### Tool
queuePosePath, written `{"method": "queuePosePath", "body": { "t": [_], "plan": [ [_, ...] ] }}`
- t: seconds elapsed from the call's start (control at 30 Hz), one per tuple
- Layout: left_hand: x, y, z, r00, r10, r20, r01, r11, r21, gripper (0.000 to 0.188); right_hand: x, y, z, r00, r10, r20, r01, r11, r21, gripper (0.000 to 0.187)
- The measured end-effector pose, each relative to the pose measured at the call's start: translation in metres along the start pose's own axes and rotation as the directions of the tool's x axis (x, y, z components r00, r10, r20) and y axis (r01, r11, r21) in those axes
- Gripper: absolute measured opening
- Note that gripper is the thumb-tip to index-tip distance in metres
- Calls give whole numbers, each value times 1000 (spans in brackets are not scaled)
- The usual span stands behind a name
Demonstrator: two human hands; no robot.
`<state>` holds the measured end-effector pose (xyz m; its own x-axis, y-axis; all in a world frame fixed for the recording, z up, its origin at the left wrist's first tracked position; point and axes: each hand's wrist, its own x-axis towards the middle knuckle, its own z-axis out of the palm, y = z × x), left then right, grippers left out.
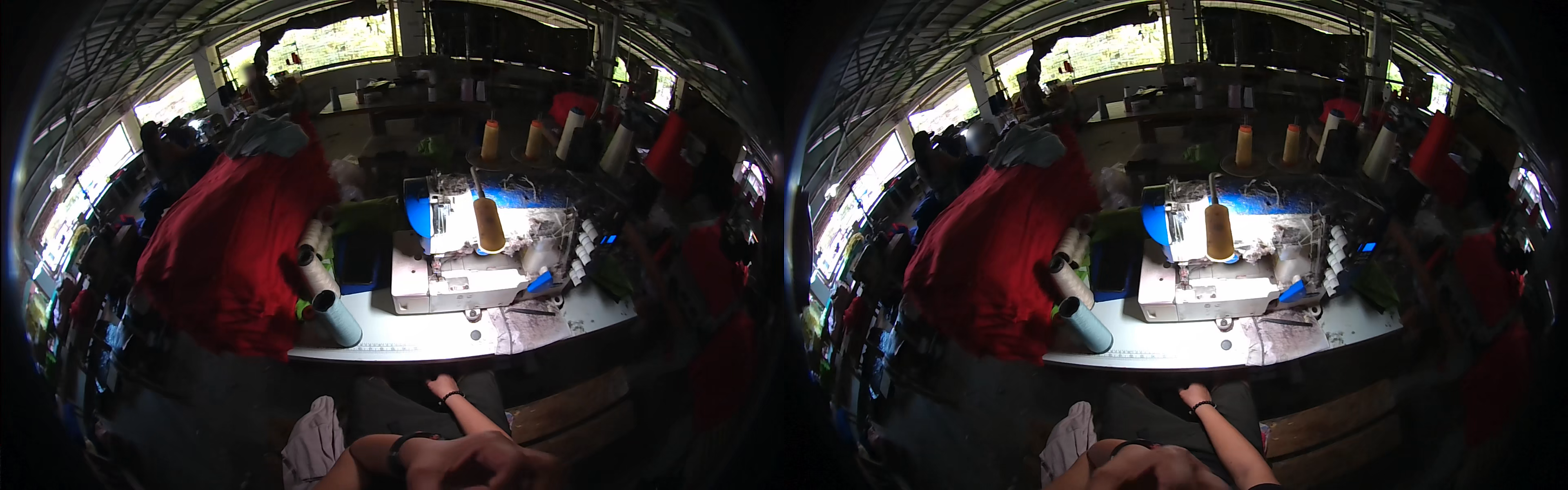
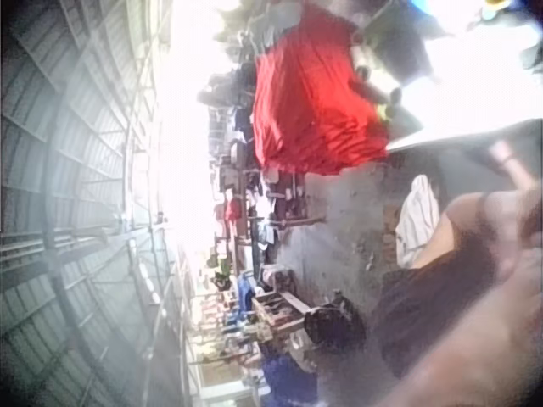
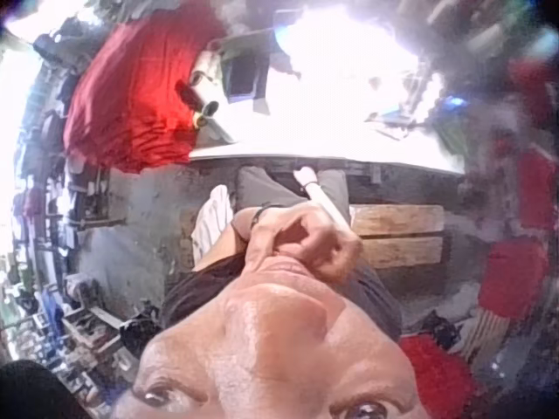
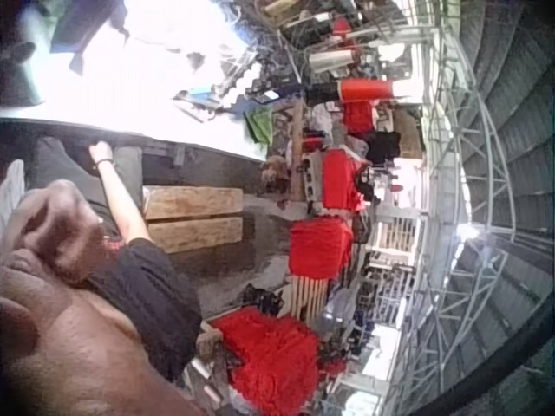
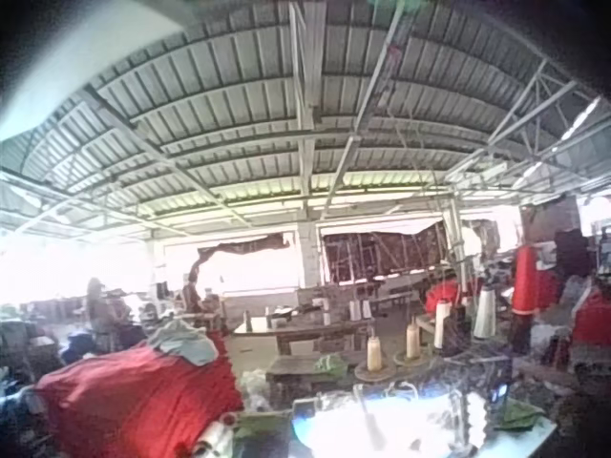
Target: The person uses scissors to trim loose threads and edges from a piece of beige fabric held in their hands. They then switch to a light blue fabric and continue trimming the edges with the scissors.
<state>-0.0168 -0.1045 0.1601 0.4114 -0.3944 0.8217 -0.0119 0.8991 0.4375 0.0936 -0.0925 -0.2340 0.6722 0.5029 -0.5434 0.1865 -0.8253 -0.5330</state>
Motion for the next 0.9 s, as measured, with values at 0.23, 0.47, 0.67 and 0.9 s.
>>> {"method": "queuePosePath", "body": {
  "t": [0.23, 0.47, 0.67, 0.9],
  "plan": [
    [-6, -1, 0, 1000, -17, 2, 17, 1000, -25, 41, -1, -1, 7, 999, -52, 18, 52, 999, -5, 51],
    [-29, 13, -4, 999, -48, 21, 48, 999, -12, 37, 0, 2, 6, 999, -36, -5, 36, 999, 13, 52],
    [-111, 8, -40, 647, -559, -519, 701, 704, 115, 30, 17, 7, 17, 1000, 4, -26, 0, 992, 128, 48],
    [-369, -61, -157, -74, 109, -991, 997, 30, -71, 23, 63, 44, 25, 998, -64, -28, 66, 993, 95, 39]
  ]
}}
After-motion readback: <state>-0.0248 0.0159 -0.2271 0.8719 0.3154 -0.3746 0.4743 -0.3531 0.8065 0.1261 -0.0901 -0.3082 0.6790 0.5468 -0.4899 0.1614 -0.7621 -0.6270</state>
